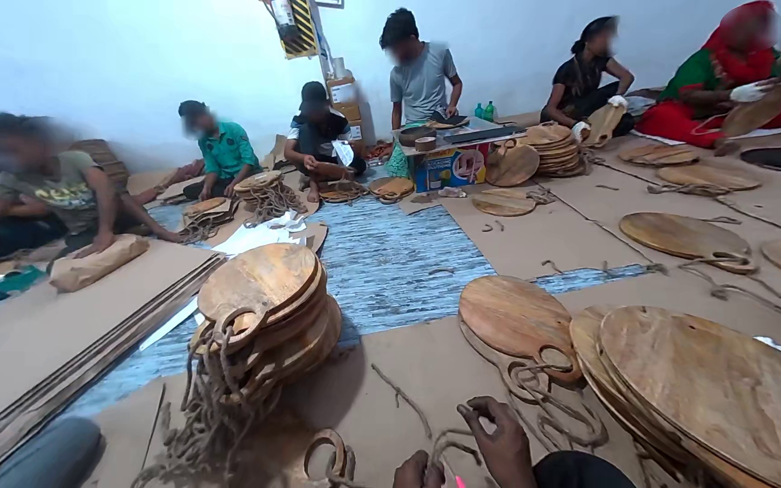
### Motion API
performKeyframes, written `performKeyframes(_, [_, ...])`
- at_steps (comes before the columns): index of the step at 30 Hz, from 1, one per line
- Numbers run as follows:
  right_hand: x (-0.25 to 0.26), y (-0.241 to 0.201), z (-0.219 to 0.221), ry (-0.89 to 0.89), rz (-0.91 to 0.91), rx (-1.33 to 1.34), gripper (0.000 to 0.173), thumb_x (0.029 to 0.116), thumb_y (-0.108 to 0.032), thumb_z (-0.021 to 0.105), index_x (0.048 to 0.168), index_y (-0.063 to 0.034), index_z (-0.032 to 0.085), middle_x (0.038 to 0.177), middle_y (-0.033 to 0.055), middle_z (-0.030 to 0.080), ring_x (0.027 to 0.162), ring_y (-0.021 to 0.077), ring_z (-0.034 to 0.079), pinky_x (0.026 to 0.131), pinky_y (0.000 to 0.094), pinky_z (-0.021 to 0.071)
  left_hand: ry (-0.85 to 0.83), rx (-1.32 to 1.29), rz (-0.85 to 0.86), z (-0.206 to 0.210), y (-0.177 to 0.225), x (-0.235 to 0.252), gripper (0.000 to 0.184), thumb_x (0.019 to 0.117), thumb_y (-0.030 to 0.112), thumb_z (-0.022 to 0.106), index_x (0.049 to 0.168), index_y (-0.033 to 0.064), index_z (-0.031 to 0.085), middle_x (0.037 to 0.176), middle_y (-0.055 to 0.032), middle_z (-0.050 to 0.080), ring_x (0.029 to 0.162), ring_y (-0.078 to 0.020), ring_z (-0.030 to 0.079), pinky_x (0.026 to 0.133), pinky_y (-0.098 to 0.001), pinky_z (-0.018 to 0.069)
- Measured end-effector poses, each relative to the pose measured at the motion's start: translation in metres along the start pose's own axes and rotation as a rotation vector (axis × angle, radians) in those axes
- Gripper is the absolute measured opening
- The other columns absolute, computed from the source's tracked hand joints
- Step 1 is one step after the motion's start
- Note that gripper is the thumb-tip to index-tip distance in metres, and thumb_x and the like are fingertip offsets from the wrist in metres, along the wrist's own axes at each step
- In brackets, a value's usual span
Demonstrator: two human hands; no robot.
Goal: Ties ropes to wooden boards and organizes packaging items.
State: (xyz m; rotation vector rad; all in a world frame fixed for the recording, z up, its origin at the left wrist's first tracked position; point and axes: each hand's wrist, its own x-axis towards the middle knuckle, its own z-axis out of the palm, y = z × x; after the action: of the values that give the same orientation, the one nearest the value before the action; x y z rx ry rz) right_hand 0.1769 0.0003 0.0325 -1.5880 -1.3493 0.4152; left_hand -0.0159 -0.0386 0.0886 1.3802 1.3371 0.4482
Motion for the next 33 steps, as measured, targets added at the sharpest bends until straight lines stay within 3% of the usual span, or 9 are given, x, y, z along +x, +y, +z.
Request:
performKeyframes(1, [-0.003,-0.002,-0.001,0.030,-0.069,0.017,0.033,0.0871,-0.032,0.075,0.100,-0.0020,0.074,0.093,0.0123,0.073,0.090,0.0318,0.069,0.084,0.0529,0.0543,0.071,-0.086,-0.005,-0.001,0.001,0.001,0.036,0.1095,0.019,0.042,0.113,-0.0102,0.063,0.087,-0.0169,0.066,0.077,-0.0238,0.066,0.078,-0.0436,0.0572])
performKeyframes(3, [-0.012,-0.012,-0.002,-0.041,-0.126,0.040,0.029,0.0908,-0.027,0.069,0.096,0.0010,0.072,0.088,0.0134,0.071,0.081,0.0277,0.067,0.075,0.0462,0.0553,0.172,-0.219,-0.020,-0.002,0.003,0.005,0.034,0.1105,0.018,0.040,0.112,-0.0085,0.061,0.083,-0.0107,0.061,0.070,-0.0163,0.062,0.072,-0.0356,0.0561])
performKeyframes(5, [-0.024,-0.023,-0.003,-0.342,-0.030,0.143,0.026,0.0986,-0.018,0.059,0.093,0.0049,0.071,0.077,0.0116,0.068,0.068,0.0183,0.063,0.066,0.0382,0.0526,0.169,-0.226,-0.011,-0.002,0.002,0.009,0.034,0.1101,0.017,0.041,0.115,-0.0097,0.061,0.091,-0.0153,0.065,0.075,-0.0195,0.065,0.076,-0.0380,0.0571])
performKeyframes(8, [-0.034,-0.025,0.004,-0.664,0.125,0.295,0.032,0.1055,-0.013,0.045,0.098,0.0067,0.069,0.077,0.0063,0.065,0.068,0.0085,0.060,0.068,0.0292,0.0515,0.070,-0.103,0.022,0.007,-0.003,0.010,0.037,0.1094,0.020,0.043,0.119,-0.0100,0.062,0.100,-0.0214,0.068,0.084,-0.0272,0.068,0.083,-0.0452,0.0567])
performKeyframes(13, [-0.028,-0.015,0.008,-0.591,0.364,0.605,0.018,0.1029,-0.008,0.048,0.101,-0.0014,0.065,0.079,-0.0022,0.068,0.068,0.0055,0.064,0.066,0.0257,0.0552,-0.042,0.005,0.036,0.011,-0.013,0.017,0.040,0.1096,0.025,0.044,0.119,-0.0098,0.062,0.104,-0.0253,0.069,0.090,-0.0340,0.068,0.087,-0.0513,0.0543])
performKeyframes(18, [-0.027,-0.014,0.007,-0.546,0.577,0.779,0.017,0.1062,-0.007,0.044,0.096,-0.0045,0.058,0.074,0.0013,0.068,0.065,0.0117,0.067,0.067,0.0309,0.0603,-0.060,0.003,0.035,0.016,-0.015,0.020,0.041,0.1096,0.027,0.044,0.116,-0.0101,0.062,0.100,-0.0249,0.068,0.089,-0.0335,0.069,0.086,-0.0514,0.0550])
performKeyframes(21, [-0.020,-0.023,0.003,-0.405,0.783,0.842,0.027,0.1120,-0.015,0.031,0.103,-0.0057,0.055,0.078,0.0020,0.068,0.068,0.0131,0.068,0.069,0.0310,0.0607,-0.075,-0.001,0.013,0.015,-0.013,0.021,0.041,0.1094,0.026,0.044,0.117,-0.0098,0.063,0.103,-0.0250,0.069,0.090,-0.0330,0.069,0.087,-0.0508,0.0548])
performKeyframes(24, [-0.011,-0.026,0.002,-0.256,0.934,0.947,0.042,0.1141,-0.033,0.026,0.092,-0.0122,0.054,0.069,-0.0019,0.063,0.064,0.0127,0.066,0.067,0.0317,0.0605,-0.109,0.021,0.016,0.017,-0.013,0.019,0.042,0.1093,0.028,0.047,0.115,-0.0108,0.063,0.103,-0.0261,0.068,0.092,-0.0343,0.069,0.087,-0.0516,0.0545])
performKeyframes(33, [-0.001,-0.015,0.011,-0.247,0.935,0.980,0.050,0.1128,-0.045,0.022,0.075,-0.0213,0.043,0.051,-0.0106,0.042,0.038,0.0010,0.037,0.037,0.0160,0.0323,-0.237,0.234,0.103,0.037,-0.006,0.012,0.043,0.1086,0.025,0.047,0.115,-0.0134,0.064,0.109,-0.0338,0.066,0.108,-0.0476,0.065,0.096,-0.0641,0.0478])
